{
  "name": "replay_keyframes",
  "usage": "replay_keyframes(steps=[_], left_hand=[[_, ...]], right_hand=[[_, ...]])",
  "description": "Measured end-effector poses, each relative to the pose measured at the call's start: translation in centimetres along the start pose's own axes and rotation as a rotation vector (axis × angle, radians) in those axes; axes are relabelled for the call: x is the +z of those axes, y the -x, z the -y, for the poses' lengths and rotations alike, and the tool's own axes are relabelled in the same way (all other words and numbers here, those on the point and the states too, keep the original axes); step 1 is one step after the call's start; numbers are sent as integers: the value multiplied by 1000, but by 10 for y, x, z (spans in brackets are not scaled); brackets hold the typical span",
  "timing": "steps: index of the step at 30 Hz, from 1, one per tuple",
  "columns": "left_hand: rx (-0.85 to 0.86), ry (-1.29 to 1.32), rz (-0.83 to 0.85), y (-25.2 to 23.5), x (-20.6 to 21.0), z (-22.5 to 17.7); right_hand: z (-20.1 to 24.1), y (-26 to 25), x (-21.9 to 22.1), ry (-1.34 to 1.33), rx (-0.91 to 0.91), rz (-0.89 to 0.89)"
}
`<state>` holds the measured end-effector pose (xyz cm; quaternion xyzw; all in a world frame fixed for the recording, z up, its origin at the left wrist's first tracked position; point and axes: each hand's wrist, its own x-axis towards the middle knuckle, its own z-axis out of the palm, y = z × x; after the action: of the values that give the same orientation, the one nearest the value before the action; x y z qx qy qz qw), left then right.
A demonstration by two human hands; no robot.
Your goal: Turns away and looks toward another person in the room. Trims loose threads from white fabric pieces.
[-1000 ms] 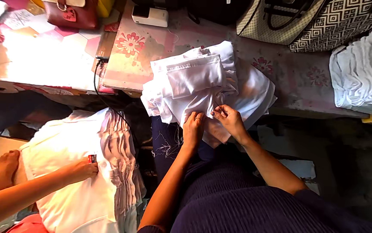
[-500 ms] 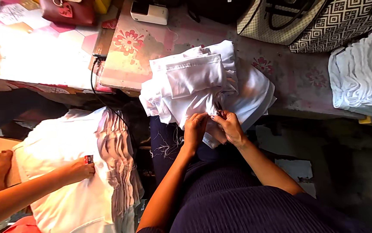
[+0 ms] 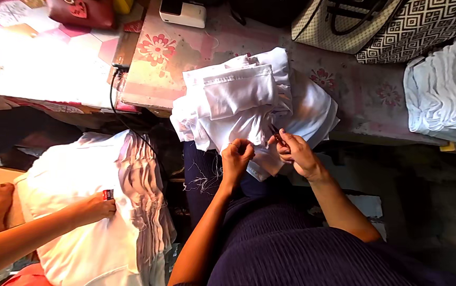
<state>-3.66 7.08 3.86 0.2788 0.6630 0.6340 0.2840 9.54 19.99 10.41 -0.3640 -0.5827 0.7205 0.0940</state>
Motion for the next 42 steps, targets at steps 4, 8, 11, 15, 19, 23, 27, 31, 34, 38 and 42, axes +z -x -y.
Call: replay_keyframes(steps=[4, 8, 11, 15, 19, 23, 27, 31, 34, 38, 42], left_hand=[[-6, 72, 7, 6, 0, -4], [29, 72, 6, 9, 1, -5], [38, 70, 11, 9, 1, -4], [43, 69, 18, 10, 1, -3], [24, 47, 23, 15, -3, -2], [1, 43, 31, 24, -5, 3], [-41, -93, 191, 30, -18, 2], [-276, -334, 487, 29, -37, -14], [-232, -428, 415, 27, -37, -15], [-94, -574, 220, 20, -33, -16], [-45, -365, 77, 4, -27, -24]], right_hand=[[10, 7, -2, 44, 220, 166], [3, 1, 8, 48, 300, 214], [-1, -4, 12, 28, 245, 200], [-7, -5, 16, 57, 200, 127], [-11, -3, 15, 70, 156, 80], [-12, -4, 10, 27, 163, 88], [-9, -2, 8, 134, 33, 98], [-27, -1, 7, 845, -660, -152], [-40, -21, 6, 1146, -1008, -314], [-33, -33, 4, 1170, -1103, -335], [-24, -29, 5, 1017, -891, -259]])
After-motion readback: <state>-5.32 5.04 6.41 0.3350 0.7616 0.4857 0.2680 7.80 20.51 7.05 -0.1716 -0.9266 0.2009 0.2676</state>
